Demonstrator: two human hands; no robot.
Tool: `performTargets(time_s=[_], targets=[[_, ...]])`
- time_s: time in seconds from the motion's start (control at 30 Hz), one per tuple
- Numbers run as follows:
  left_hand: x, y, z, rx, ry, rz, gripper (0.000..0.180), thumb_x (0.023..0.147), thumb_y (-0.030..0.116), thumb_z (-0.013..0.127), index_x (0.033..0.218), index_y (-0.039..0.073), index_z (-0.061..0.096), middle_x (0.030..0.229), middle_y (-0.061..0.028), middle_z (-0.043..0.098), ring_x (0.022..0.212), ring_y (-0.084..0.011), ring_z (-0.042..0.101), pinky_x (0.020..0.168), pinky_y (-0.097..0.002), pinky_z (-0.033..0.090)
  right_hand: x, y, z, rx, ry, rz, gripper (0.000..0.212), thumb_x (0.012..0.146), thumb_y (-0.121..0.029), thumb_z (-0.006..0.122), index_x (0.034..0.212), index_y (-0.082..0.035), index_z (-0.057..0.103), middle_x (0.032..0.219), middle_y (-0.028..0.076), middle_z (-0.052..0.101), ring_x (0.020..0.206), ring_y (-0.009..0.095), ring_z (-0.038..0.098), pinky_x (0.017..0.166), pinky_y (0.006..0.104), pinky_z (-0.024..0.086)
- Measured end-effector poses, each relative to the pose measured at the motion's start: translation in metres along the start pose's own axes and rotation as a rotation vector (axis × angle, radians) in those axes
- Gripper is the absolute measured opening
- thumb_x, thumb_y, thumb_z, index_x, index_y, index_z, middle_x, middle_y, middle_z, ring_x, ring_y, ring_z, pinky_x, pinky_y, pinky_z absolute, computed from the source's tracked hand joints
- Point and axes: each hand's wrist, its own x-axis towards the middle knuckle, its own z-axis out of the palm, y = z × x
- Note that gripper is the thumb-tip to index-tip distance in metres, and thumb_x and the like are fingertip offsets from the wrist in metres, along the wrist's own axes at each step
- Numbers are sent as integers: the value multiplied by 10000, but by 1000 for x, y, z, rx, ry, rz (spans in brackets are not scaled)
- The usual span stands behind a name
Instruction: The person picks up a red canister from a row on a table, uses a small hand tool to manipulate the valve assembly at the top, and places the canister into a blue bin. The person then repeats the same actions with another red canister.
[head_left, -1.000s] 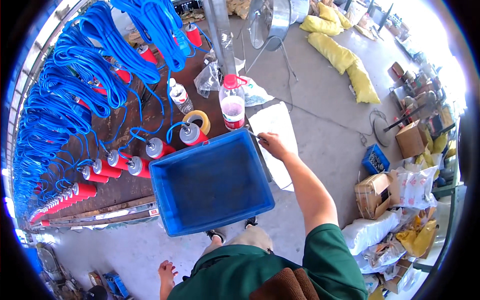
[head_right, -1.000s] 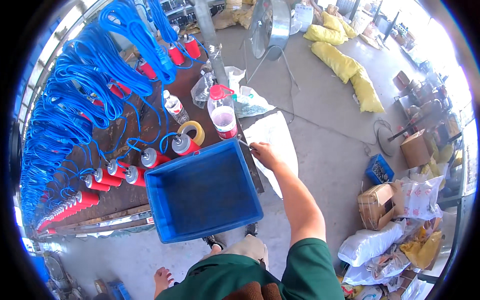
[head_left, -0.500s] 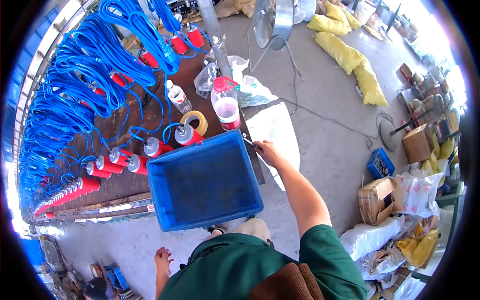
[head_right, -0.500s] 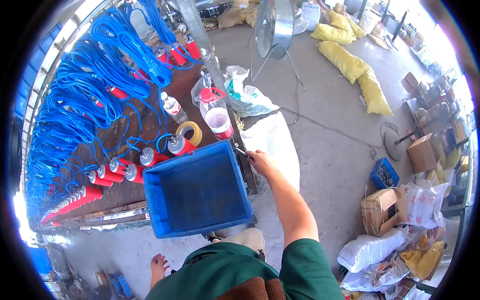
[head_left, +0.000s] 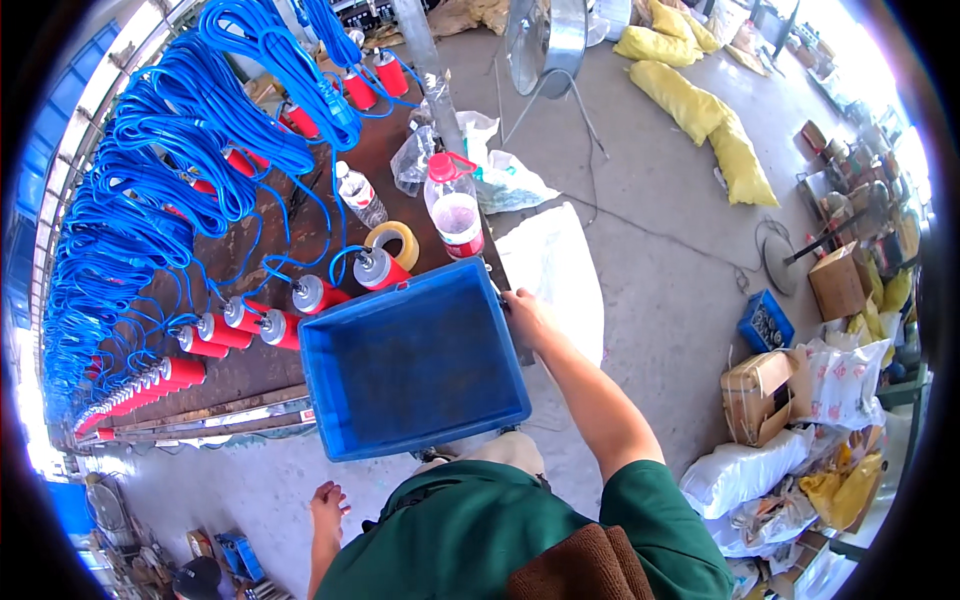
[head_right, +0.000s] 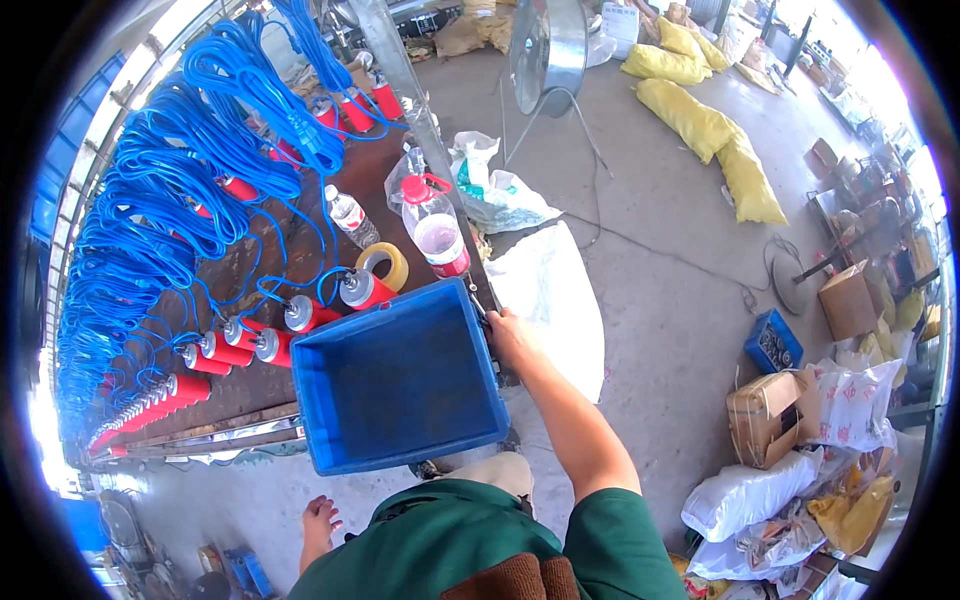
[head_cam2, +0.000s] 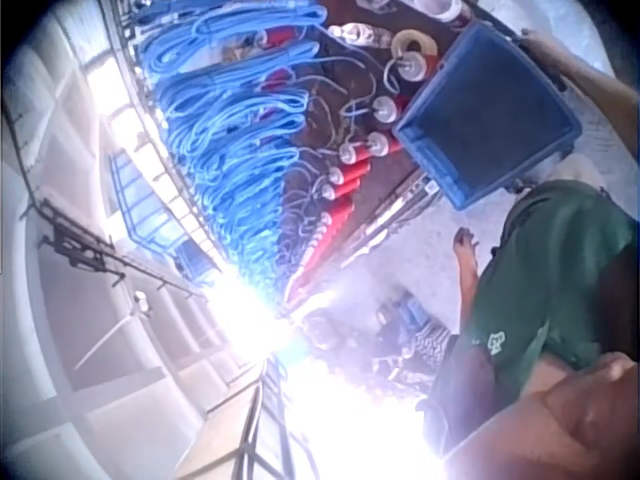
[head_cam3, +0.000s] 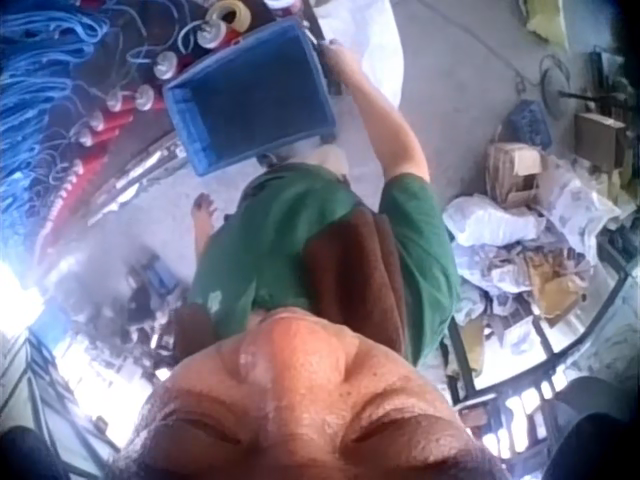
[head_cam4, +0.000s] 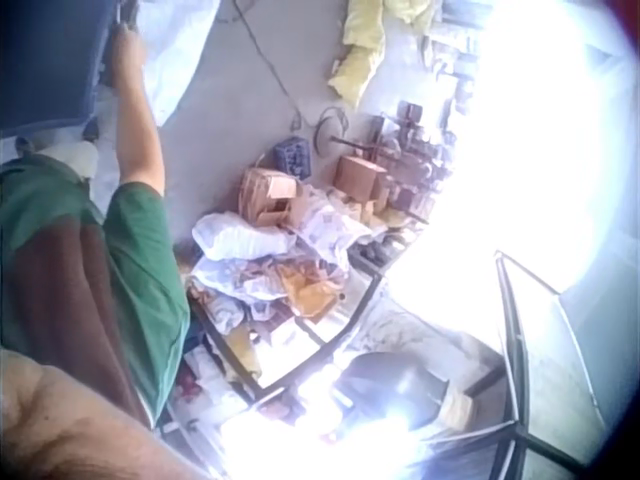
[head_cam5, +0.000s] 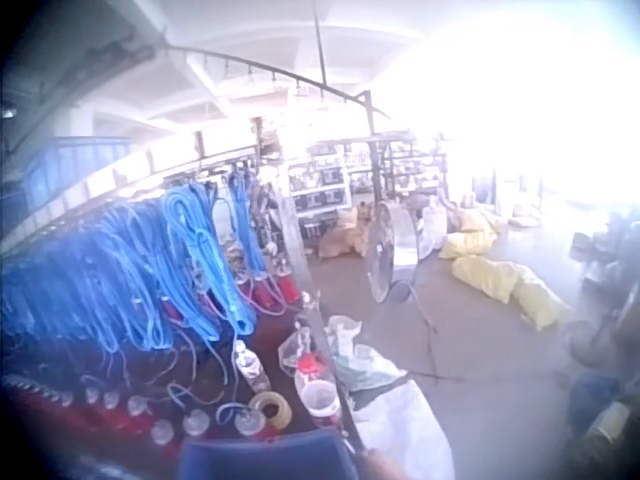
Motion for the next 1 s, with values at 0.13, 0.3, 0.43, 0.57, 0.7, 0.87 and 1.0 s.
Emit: performTargets(time_s=[0.13, 0.3, 0.43, 0.57, 0.7, 0.87, 1.0], targets=[[0, 0, 3, 1, -5, 2, 453, 1039, 207, 658, 1422, -28, 603, 1254, -143, 690, 1056, -244, 688, 757, -387, 607, 7, 12, 11, 17, 71, 48, 298, 1016, -298, 620, 1112, -38, 728, 1114, 275, 695, 1040, 473, 696, 934, 537, 568], [2, -3, -4, -36, 27, 11, 462, 1037, 207, 660, 1431, -27, 597, 1251, -140, 692, 1044, -240, 691, 748, -383, 607, 2, 27, 18, 133, 192, 129, 434, 1029, -420, 626, 1083, -4, 738, 1099, 288, 697, 1041, 480, 688, 950, 550, 552], [0, -10, -10, -57, 25, 3, 471, 1035, 208, 662, 1435, -31, 592, 1241, -136, 690, 1041, -238, 685, 747, -379, 603, -10, 21, 13, 148, 172, 148, 496, 1019, -471, 639, 1060, 15, 734, 1091, 291, 711, 1052, 477, 686, 942, 540, 548], [1, -13, -10, -75, 26, -11, 471, 1033, 210, 665, 1431, -31, 593, 1228, -130, 691, 1032, -232, 683, 748, -376, 599, -21, 17, 7, 139, 204, 174, 502, 1019, -477, 634, 1048, 13, 740, 1085, 299, 718, 1050, 483, 689, 939, 541, 546], [0, -10, -8, -75, 0, -6, 475, 1033, 214, 667, 1434, -30, 594, 1227, -128, 694, 1034, -227, 684, 742, -371, 595, -27, 30, 7, 162, 142, 253, 528, 1032, -490, 615, 1076, 20, 743, 1069, 293, 744, 1046, 460, 711, 935, 527, 541], [1, -3, -1, -51, -4, 12, 469, 1036, 223, 666, 1429, -24, 602, 1223, -124, 695, 1039, -223, 686, 745, -366, 593, -36, 40, 9, 152, 144, 280, 526, 1041, -490, 611, 1116, 14, 741, 1070, 278, 759, 1038, 434, 730, 937, 506, 545], [4, -12, -1, -61, -11, 18, 467, 1034, 225, 666, 1427, -22, 605, 1229, -129, 695, 1047, -228, 689, 757, -367, 599, -43, 24, 8, 161, 133, 246, 424, 960, -410, 719, 1056, 3, 729, 1041, 265, 754, 1030, 441, 723, 919, 522, 551]])
